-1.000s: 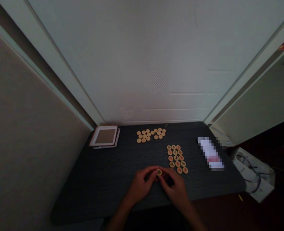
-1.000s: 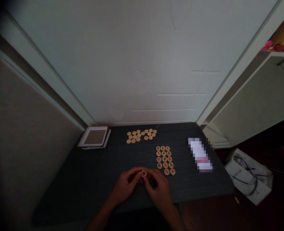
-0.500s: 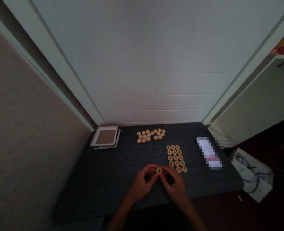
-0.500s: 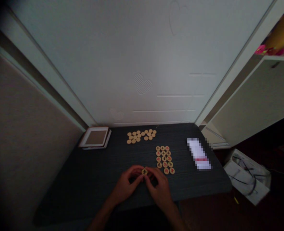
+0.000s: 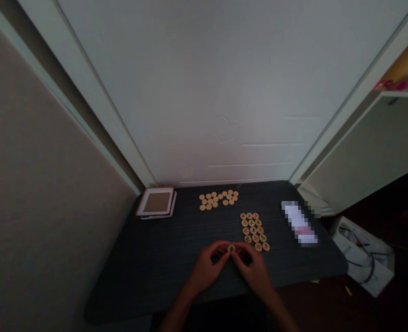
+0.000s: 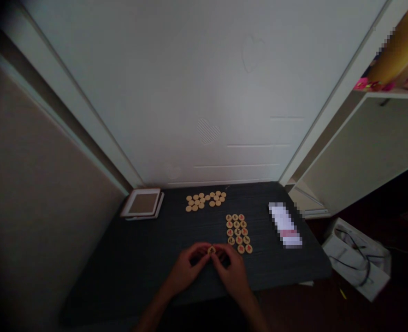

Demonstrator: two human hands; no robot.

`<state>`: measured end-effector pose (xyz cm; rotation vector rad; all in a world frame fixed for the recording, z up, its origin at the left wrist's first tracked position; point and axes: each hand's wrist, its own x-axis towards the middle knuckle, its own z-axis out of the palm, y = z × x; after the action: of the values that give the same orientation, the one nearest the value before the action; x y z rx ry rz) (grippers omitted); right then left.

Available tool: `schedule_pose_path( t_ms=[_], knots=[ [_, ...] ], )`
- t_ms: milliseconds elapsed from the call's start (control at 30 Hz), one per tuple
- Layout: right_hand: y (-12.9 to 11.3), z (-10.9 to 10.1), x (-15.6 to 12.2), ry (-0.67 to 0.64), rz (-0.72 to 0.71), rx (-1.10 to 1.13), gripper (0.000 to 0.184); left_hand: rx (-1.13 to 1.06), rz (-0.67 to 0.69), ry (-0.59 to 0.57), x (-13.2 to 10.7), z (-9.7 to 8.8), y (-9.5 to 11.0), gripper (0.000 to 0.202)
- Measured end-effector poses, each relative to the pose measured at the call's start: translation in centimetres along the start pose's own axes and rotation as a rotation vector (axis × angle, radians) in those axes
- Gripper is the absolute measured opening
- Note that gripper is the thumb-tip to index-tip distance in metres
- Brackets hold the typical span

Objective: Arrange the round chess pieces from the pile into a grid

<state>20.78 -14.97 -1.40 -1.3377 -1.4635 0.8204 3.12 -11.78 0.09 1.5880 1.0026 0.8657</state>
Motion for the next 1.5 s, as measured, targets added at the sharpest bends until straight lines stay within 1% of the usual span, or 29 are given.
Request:
schedule_pose_path(
  t_ms=[167,400,733,900,1067,1167,1233,1367,1500],
  knots=[
    [0.3,0.2,0.1,0.024,0.083,-0.008,0.027,0.096,0.03,0.002,-0.2,0.2,0.2,0.019],
    [0.6,0.3,0.1,0.017,0.118,0.012,0.031,0.198,0.069,0.019,-0.2,0.7,-0.3,0.019],
    [0.7,0.4,0.2,0.025,0.043,-0.01,0.029,0.334,0.075,0.08,-0.3,1.2,-1.4,0.022],
    [0.4,0.2,0.4,0.014,-0.015,-0.007,0.029,0.374,0.067,0.071,-0.4,1.1,-1.2,0.023],
    [-0.1,-0.4,0.5,-0.047,0.0,0.039,0.029,0.396,0.058,0.084,-0.4,1.1,-1.0,0.024],
    [-0.2,-0.7,0.4,-0.095,0.02,0.067,0.029,0.404,0.063,0.067,-0.4,1.1,-0.7,0.023],
    [-0.1,-0.9,0.3,-0.102,0.027,0.07,0.028,0.406,0.063,0.056,-0.5,1.0,-0.4,0.023],
    [0.0,-1.0,-0.1,-0.087,0.043,0.069,0.029,0.412,0.04,0.045,-0.4,1.0,-0.1,0.021],
    [-0.2,-1.6,-0.9,-0.05,0.092,0.065,0.031,0.412,0.023,-0.015,-0.2,1.3,0.4,0.02]
  ],
)
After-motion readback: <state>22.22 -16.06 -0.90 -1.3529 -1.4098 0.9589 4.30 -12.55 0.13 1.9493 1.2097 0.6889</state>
